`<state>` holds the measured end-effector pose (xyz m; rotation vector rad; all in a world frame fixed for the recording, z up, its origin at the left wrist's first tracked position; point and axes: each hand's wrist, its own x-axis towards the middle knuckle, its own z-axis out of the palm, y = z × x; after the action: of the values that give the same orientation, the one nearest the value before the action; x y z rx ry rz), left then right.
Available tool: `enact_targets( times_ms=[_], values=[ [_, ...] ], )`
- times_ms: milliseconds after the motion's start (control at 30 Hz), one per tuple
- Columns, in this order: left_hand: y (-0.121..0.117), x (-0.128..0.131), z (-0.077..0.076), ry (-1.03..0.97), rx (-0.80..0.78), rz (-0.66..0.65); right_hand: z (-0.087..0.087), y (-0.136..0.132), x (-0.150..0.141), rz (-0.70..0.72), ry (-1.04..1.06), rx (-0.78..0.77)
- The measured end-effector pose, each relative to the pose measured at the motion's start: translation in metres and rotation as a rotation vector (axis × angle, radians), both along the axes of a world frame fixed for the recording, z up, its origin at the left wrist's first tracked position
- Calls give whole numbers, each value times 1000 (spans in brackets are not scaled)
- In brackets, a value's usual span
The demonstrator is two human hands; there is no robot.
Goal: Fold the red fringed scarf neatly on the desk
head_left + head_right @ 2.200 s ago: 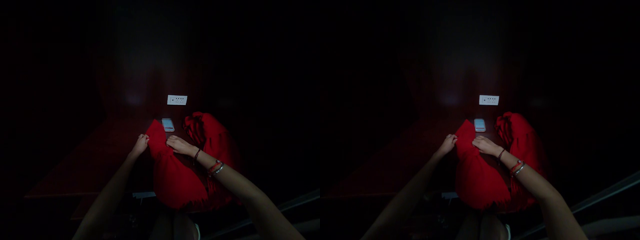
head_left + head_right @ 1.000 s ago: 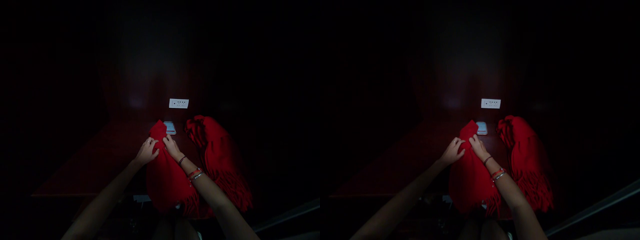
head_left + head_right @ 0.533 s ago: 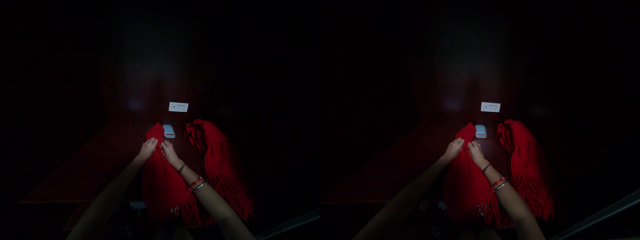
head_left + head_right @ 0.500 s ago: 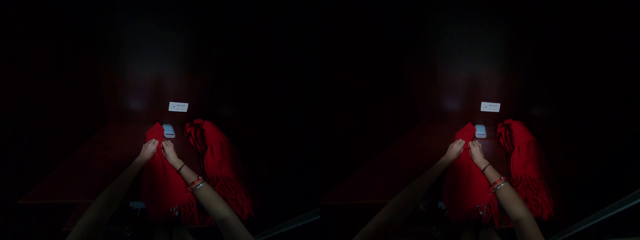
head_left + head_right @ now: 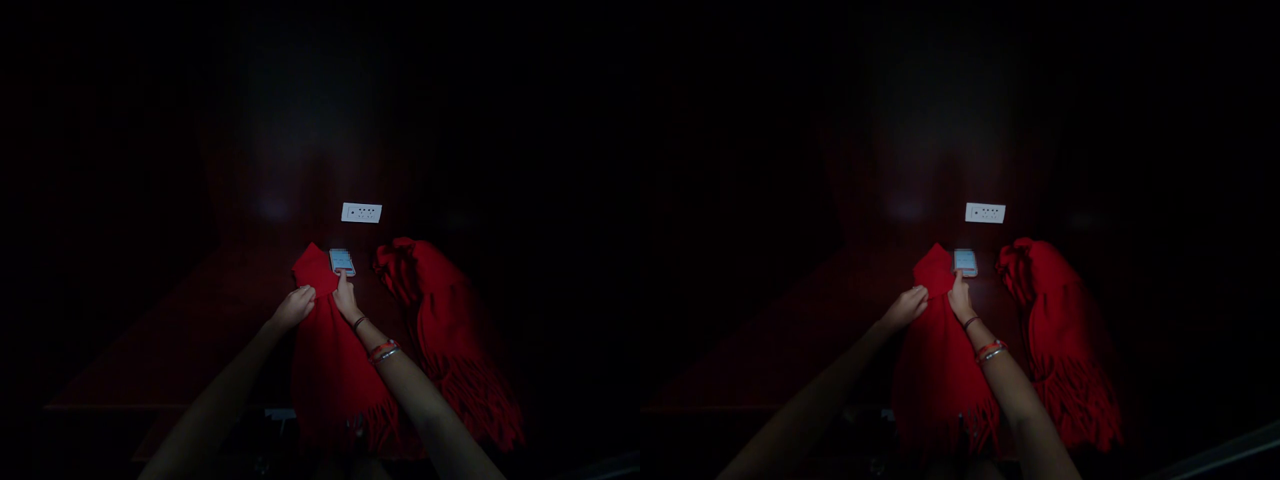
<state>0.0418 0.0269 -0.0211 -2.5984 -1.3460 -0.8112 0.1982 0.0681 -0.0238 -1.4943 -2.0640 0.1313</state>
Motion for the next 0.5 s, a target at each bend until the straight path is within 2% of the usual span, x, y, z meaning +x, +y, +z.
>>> enact_targets(
  times_ms=[133,200,233,300,367,433,500],
  values=[
    [-3,3,-5,-16,16,25,6,-3,2,-58,-298,-137],
    [-2,-1,-5,-107,-34,20,11,-4,8,13,-329,-122],
    [-1,-5,-4,-169,-66,10,14,-3,11,87,-281,-122],
    [3,-11,-2,-324,-103,21,21,3,16,222,-26,-206],
    [10,-15,-2,-479,-81,128,24,13,16,263,247,-330],
    [18,-15,-6,-556,-90,287,23,24,10,177,508,-417],
    [24,-11,-13,-537,-207,376,15,32,1,69,730,-460]
  ],
)
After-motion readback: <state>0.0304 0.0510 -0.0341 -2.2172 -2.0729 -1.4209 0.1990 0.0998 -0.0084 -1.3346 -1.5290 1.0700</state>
